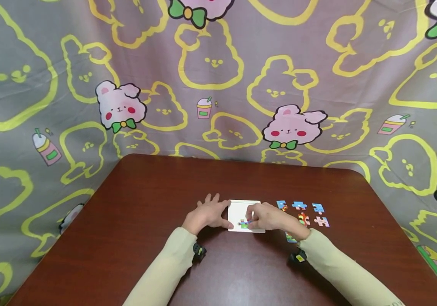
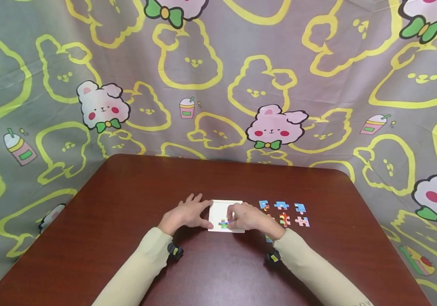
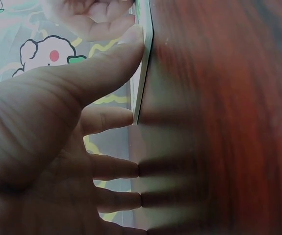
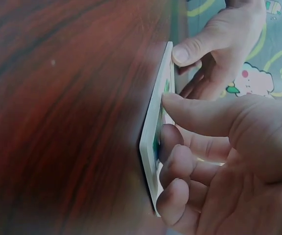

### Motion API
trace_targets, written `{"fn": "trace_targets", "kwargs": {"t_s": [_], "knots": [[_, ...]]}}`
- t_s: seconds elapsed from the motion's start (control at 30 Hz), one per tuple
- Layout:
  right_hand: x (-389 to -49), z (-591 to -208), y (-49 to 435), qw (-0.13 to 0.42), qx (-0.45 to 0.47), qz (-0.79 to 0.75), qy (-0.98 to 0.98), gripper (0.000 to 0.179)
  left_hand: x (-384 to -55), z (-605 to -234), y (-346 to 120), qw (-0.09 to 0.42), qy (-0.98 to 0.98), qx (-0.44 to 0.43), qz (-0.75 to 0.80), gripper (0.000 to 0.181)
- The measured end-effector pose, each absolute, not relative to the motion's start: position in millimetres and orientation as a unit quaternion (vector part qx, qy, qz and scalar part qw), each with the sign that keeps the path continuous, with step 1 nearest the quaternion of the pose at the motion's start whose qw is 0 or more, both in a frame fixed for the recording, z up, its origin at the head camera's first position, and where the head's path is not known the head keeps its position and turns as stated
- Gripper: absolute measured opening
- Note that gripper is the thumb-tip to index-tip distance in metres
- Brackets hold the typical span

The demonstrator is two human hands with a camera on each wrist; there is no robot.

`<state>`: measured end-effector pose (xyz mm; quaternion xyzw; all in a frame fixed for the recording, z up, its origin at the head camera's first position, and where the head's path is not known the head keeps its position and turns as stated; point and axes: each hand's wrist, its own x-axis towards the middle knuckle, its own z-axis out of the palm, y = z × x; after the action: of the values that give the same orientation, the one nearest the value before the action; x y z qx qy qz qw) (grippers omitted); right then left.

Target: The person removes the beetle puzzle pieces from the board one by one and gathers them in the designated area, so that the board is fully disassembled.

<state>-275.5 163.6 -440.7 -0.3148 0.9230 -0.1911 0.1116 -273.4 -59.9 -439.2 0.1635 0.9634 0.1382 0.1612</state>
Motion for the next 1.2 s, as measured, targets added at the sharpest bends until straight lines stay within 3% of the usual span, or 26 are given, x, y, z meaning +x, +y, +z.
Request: {"fn": "trace_targets", "kwargs": {"t_s": [0.57, 1.2], "knots": [[-273, -439, 163, 0.126, -0.310, -0.210, 0.919, 0.022, -274, -438, -60, 0.154, 0.964, 0.165, 0.140, 0.082], [-285, -437, 176, 0.152, -0.352, -0.301, 0.873, 0.015, -274, -437, -58, 0.159, 0.964, 0.161, 0.137, 0.082]]}}
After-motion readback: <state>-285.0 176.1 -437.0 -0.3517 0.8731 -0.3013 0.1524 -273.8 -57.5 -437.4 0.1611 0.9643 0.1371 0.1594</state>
